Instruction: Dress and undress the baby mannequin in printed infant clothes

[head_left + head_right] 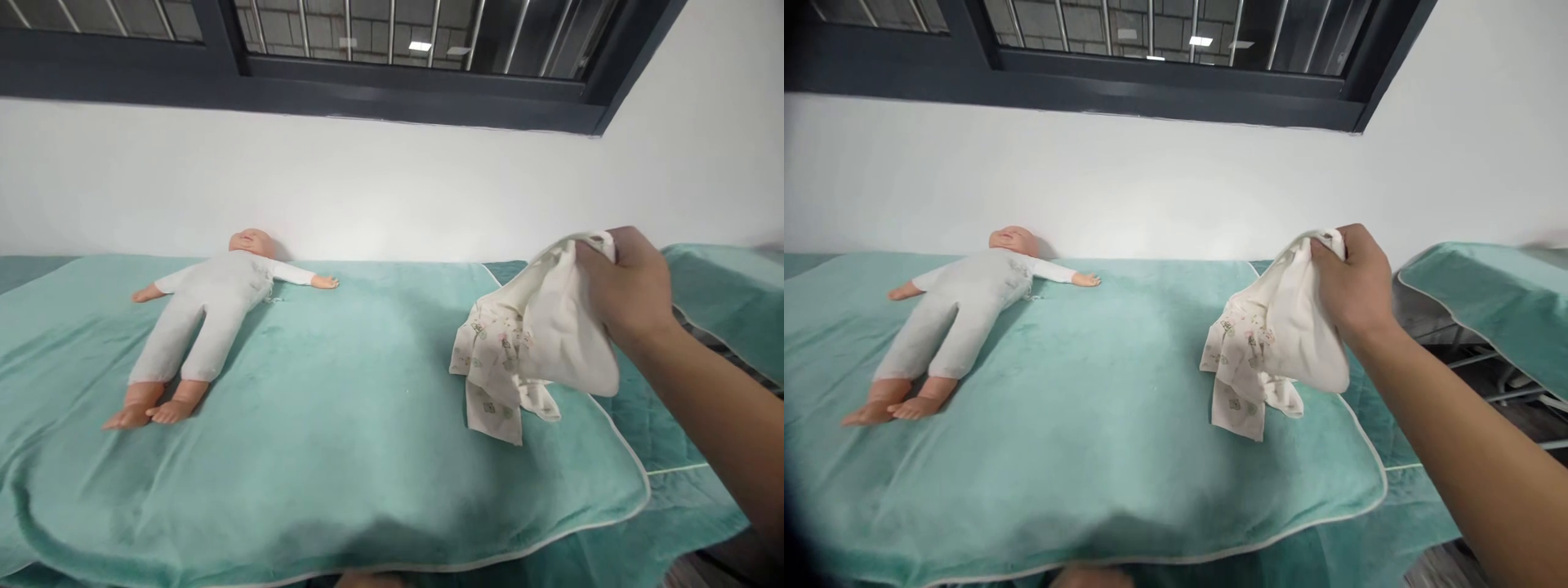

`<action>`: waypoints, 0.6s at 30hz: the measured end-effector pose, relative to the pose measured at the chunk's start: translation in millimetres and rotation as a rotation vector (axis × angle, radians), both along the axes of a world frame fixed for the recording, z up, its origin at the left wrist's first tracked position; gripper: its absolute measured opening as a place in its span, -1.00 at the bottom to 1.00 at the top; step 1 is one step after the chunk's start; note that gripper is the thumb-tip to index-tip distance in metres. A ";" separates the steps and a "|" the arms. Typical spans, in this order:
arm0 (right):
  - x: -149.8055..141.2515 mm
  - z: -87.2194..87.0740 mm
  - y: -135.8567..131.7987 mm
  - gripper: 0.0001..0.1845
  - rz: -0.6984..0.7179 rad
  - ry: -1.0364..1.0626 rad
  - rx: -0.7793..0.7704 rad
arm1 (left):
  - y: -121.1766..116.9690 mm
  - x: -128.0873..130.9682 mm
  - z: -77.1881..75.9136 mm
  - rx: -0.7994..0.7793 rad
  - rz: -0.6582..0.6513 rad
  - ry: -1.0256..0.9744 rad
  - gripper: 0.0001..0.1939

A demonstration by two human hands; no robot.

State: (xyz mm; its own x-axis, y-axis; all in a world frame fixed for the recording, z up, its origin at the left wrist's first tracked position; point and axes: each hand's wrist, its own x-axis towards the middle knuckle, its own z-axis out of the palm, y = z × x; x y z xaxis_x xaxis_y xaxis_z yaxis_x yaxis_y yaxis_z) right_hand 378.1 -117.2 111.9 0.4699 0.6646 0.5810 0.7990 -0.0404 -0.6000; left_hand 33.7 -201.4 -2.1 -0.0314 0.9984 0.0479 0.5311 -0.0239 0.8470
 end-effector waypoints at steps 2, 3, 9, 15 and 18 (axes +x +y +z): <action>-1.7 11.0 1.6 -0.72 0.016 -0.011 0.021 | -25.7 20.5 -16.5 -0.014 -0.180 -0.067 -0.74; -2.4 17.2 2.5 -0.68 0.019 -0.023 0.030 | -29.2 30.0 -23.2 -0.009 -0.276 -0.117 -0.73; -20.0 59.6 9.6 -0.54 0.091 0.036 0.212 | 45.4 73.5 -26.5 0.018 -0.302 -0.487 -0.72; -67.4 91.4 14.3 -0.56 0.469 0.095 0.328 | 111.9 119.0 23.4 0.244 -0.299 -0.529 -0.46; -79.8 104.7 11.8 -0.54 0.536 0.049 0.313 | 132.8 130.8 46.5 0.285 -0.303 -0.447 -0.67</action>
